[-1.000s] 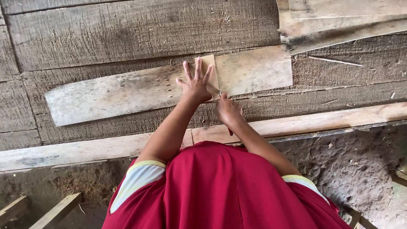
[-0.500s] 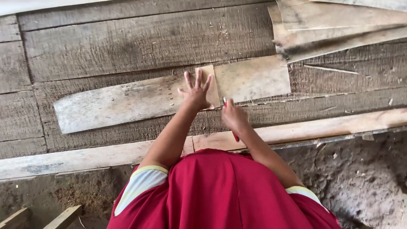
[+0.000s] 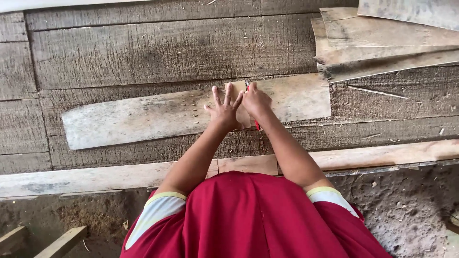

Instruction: The person is using a utility knife to score thin wooden panels, breaking them along the score lines, and stacking the resulting pieces.

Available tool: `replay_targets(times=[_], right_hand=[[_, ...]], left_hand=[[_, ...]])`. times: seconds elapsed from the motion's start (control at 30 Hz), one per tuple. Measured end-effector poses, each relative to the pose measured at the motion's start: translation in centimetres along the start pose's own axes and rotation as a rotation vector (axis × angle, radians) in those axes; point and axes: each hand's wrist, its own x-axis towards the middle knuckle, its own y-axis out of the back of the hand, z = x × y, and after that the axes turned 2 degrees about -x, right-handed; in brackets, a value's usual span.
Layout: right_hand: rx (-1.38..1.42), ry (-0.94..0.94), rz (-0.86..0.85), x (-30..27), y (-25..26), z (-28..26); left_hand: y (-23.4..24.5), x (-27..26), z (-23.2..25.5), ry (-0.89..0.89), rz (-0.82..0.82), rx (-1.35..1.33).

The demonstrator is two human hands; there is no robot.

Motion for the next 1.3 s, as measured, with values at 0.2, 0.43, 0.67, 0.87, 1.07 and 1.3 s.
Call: replay_targets(times=[0.2,0.43,0.67,0.87,1.07,1.3], right_hand=[[-0.079,-0.034,-0.078,1.1,0.0,0.1],[-0.031,-0.046,-0.1,-2.0,1.2,-1.5],[-0.009,-0.03,-0.087,-6.3,1.1,-1.5],[-0.11,-0.03,-0.07,-7.2,-1.4,-0.3],[-0.046,-0.068,-0.068,-8.8,-1.6,0.4],[-0.078,-0.027,-0.065,-10.4,-4.2,2.4]], left_hand=[[0.4,-0.1,0.6,0.049,-0.025,0.045],[0.3,-0.3,0.6,0.059,-0.023,0.049],[0.1,-0.5,0.4,0.03,-0.003,0.017],[-0.3,-0.4,0.4,0.031,-0.016,0.032],[1.7,-1.6,1.1,0.02,0.008,0.007],[2.7,-2.1,1.2,0.029,-0.005,-0.005]])
